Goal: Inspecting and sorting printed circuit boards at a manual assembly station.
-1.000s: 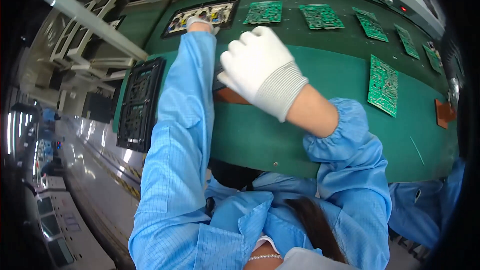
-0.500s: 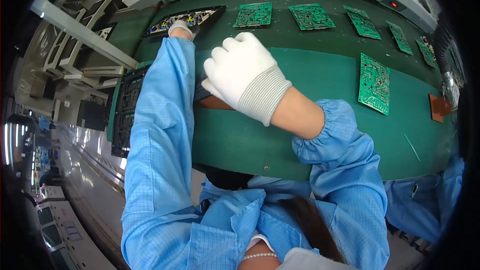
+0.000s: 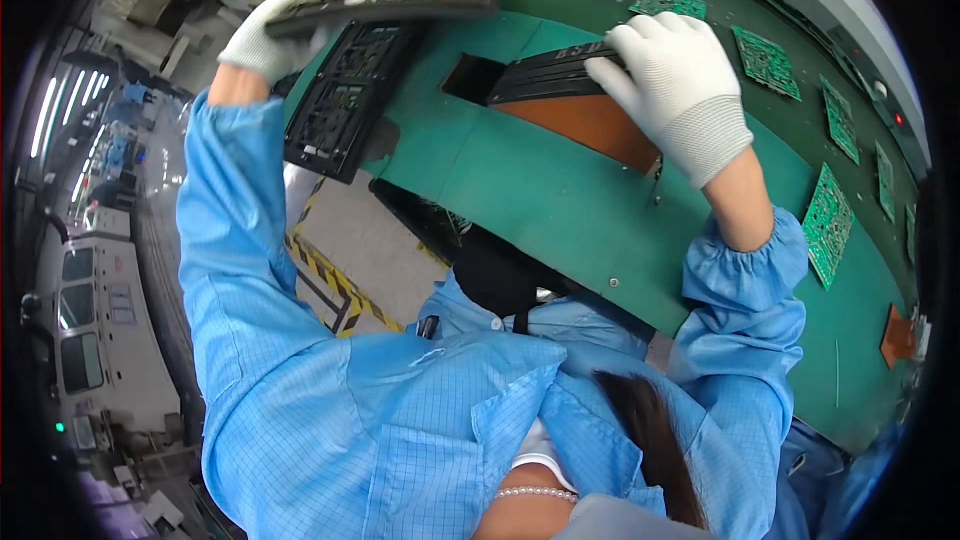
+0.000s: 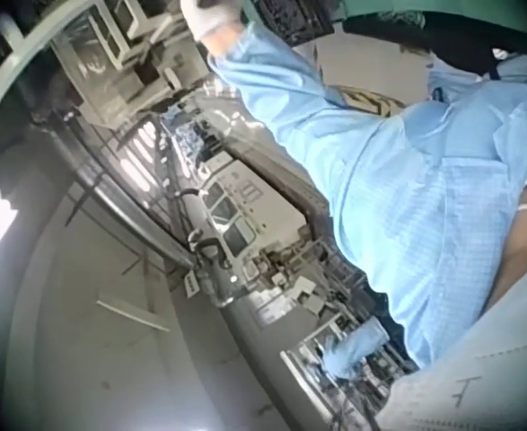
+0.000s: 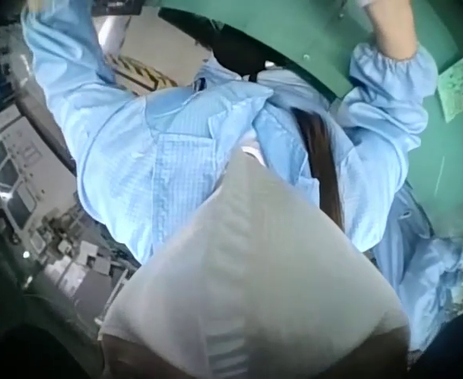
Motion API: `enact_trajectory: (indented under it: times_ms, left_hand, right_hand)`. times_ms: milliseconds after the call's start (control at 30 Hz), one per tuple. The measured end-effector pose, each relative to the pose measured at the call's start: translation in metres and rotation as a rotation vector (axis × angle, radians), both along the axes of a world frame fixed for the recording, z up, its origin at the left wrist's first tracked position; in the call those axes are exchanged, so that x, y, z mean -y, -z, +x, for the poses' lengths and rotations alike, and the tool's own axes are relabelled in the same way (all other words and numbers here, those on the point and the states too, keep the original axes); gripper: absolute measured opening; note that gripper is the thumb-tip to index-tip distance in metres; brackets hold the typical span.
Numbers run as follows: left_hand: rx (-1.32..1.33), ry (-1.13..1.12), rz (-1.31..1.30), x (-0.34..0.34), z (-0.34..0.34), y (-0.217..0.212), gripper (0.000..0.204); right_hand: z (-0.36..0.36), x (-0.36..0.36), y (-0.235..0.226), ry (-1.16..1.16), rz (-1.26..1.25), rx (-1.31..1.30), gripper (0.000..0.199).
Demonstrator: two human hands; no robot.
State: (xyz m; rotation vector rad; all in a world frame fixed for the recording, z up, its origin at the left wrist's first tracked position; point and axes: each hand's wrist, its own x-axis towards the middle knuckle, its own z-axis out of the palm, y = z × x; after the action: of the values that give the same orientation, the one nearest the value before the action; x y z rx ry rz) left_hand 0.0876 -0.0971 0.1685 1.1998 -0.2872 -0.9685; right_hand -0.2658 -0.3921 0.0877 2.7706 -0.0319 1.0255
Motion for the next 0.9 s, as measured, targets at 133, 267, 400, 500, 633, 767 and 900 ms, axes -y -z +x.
enact_trajectory:
  times_ms: [133, 267, 400, 500, 633, 767, 900]
  left_hand:
    - [0.409, -0.248, 0.149, -0.067, -0.029, 0.015, 0.012]
    - [0.405, -0.332, 0.149, -0.123, 0.008, 0.057, 0.007]
    - [0.288, -0.329, 0.257, -0.142, 0.036, 0.098, 0.014]
    - [0.338, -0.23, 0.372, -0.131, 0.043, 0.113, 0.031]
    - [0.765, -0.453, 0.718, -0.136, 0.075, 0.142, 0.044]
    - [0.992, -0.582, 0.762, -0.11, 0.058, 0.14, 0.04]
    - [0.931, -0.584, 0.627, -0.119, 0.052, 0.138, 0.038]
  right_hand:
    - [-0.001, 0.0, 0.002, 0.052, -0.003, -0.035, 0.023]
    - [0.001, -0.001, 0.003, 0.068, 0.034, -0.073, 0.022]
    - [-0.001, -0.002, -0.001, 0.045, 0.03, -0.045, 0.021]
    - [0.001, -0.001, -0.002, 0.042, 0.045, -0.052, 0.021]
    - [0.004, -0.003, -0.001, 0.026, 0.044, -0.051, 0.02]
    - [0.001, -0.004, -0.003, 0.023, 0.059, -0.047, 0.02]
    - [0.001, -0.002, -0.004, 0.018, 0.058, -0.027, 0.019]
